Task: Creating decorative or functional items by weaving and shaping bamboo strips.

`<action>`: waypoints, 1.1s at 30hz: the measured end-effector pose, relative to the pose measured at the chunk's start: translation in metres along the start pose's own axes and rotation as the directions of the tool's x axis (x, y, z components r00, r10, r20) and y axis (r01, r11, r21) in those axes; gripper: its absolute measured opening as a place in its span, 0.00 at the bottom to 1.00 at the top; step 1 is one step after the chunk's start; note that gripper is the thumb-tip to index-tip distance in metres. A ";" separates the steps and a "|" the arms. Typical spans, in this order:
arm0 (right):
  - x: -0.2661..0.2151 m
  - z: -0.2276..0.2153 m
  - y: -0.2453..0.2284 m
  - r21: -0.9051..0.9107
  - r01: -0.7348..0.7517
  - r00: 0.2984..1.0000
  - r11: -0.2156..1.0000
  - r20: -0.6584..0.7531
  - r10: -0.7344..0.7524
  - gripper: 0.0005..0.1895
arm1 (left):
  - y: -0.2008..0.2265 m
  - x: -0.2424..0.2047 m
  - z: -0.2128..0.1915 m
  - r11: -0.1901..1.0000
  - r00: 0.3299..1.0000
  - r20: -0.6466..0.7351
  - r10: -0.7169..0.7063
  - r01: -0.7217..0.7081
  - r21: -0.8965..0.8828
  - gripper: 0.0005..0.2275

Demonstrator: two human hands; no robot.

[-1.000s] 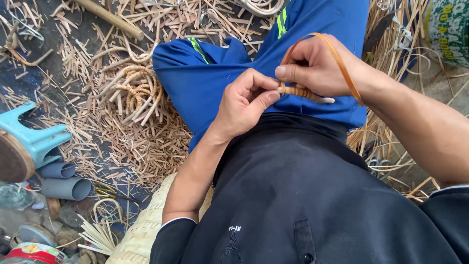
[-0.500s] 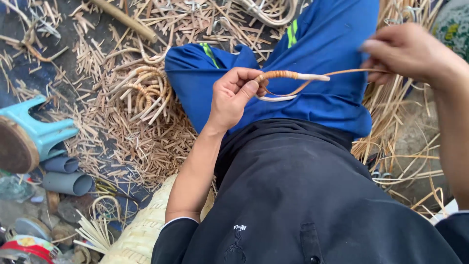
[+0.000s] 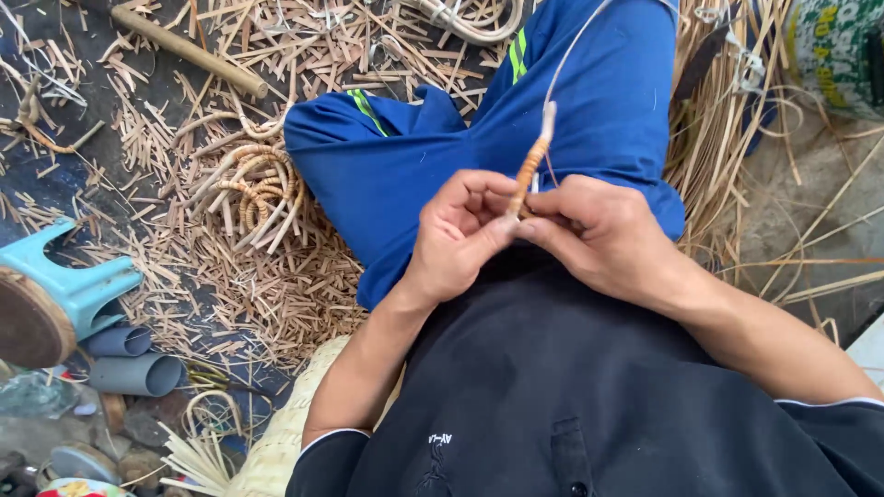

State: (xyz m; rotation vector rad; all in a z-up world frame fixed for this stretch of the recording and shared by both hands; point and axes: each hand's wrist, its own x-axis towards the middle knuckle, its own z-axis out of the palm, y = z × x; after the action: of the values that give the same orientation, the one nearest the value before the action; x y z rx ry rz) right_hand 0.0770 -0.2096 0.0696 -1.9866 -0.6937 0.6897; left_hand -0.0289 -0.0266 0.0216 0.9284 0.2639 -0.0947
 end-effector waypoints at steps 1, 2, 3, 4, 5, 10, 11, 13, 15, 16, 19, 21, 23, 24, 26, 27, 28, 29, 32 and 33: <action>-0.004 -0.003 -0.002 0.006 -0.011 1.000 1.000 -0.002 0.011 0.12 | -0.002 -0.004 -0.001 1.000 1.000 0.001 -0.013 0.013 0.000 0.13; -0.009 -0.007 -0.003 0.020 -0.032 0.999 0.999 0.014 0.032 0.09 | -0.005 -0.007 -0.001 0.998 0.997 0.052 -0.057 0.057 -0.002 0.12; -0.013 -0.012 -0.005 0.034 -0.053 0.998 0.998 0.031 0.052 0.07 | -0.007 -0.011 -0.001 0.995 0.990 0.103 -0.101 0.101 -0.002 0.12; -0.016 -0.012 -0.005 0.032 -0.059 0.998 0.998 0.026 0.058 0.07 | 0.002 -0.009 0.005 0.994 0.989 0.109 -0.104 0.105 -0.004 0.12; -0.019 -0.012 -0.005 0.007 -0.035 0.999 0.999 0.014 0.035 0.06 | 0.011 -0.007 0.010 0.986 0.985 0.142 -0.100 0.079 0.149 0.12; -0.026 -0.013 -0.011 -0.086 0.079 0.997 0.993 0.005 -0.079 0.06 | 0.073 0.013 0.036 0.537 0.903 0.368 0.224 -0.429 0.726 0.14; -0.025 -0.012 -0.015 -0.137 0.163 0.987 0.977 0.034 -0.160 0.06 | 0.086 0.016 0.037 0.245 0.791 0.528 0.309 -0.603 0.759 0.13; -0.026 -0.011 -0.021 -0.177 0.253 0.967 0.951 0.078 -0.243 0.07 | 0.101 0.015 0.037 -0.079 0.660 0.677 0.326 -0.695 0.715 0.12; -0.027 -0.009 -0.025 -0.287 0.467 0.882 0.836 0.223 -0.416 0.08 | 0.106 0.011 0.034 -0.198 0.593 0.786 0.176 -0.761 0.618 0.06; -0.025 -0.009 -0.030 -0.285 0.474 0.878 0.833 0.224 -0.424 0.08 | 0.099 0.006 0.029 -0.206 0.594 0.785 0.176 -0.758 0.619 0.06; -0.020 -0.010 -0.042 -0.425 0.586 0.810 0.690 0.325 -0.488 0.06 | 0.076 -0.004 0.018 0.020 0.660 0.743 0.112 -0.749 0.662 0.05; -0.018 -0.010 -0.046 -0.582 0.575 0.814 0.575 0.335 -0.475 0.11 | 0.064 -0.007 0.018 0.073 0.802 0.584 0.127 -0.594 0.801 0.08; -0.016 -0.014 -0.050 -0.638 0.523 0.847 0.565 0.315 -0.429 0.13 | 0.058 -0.004 0.015 0.030 0.834 0.534 0.137 -0.542 0.840 0.08; -0.014 -0.016 -0.053 -0.684 0.477 0.873 0.551 0.294 -0.390 0.15 | 0.055 -0.003 0.014 -0.018 0.867 0.476 0.148 -0.479 0.878 0.07; -0.009 -0.024 -0.062 -0.714 0.433 0.893 0.550 0.260 -0.366 0.16 | 0.055 -0.003 0.009 0.011 0.871 0.426 0.243 -0.442 0.897 0.09; -0.005 -0.028 -0.068 -0.745 0.382 0.914 0.547 0.217 -0.343 0.17 | 0.055 -0.003 0.005 0.038 0.863 0.380 0.333 -0.415 0.909 0.10; -0.005 -0.033 -0.064 -0.746 0.388 0.911 0.541 0.222 -0.347 0.17 | 0.054 -0.002 0.005 0.036 0.861 0.377 0.340 -0.413 0.910 0.10; -0.005 -0.038 -0.061 -0.813 0.315 0.940 0.489 0.197 -0.277 0.13 | 0.052 -0.001 0.004 -0.017 0.852 0.374 0.365 -0.396 0.918 0.10; -0.007 -0.055 -0.054 -0.911 0.169 0.984 0.376 0.134 -0.119 0.05 | 0.055 -0.003 -0.003 -0.125 0.858 0.355 0.371 -0.333 0.935 0.10; -0.008 -0.064 -0.050 -0.947 0.090 0.996 0.309 0.087 -0.026 0.02 | 0.056 0.000 -0.006 -0.178 0.870 0.345 0.354 -0.299 0.937 0.09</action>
State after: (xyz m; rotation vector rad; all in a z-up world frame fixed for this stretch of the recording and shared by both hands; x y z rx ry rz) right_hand 0.1059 -0.2285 0.1434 -3.0157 -1.4553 0.2259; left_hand -0.0196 0.0116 0.0618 2.6084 -0.1322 0.3064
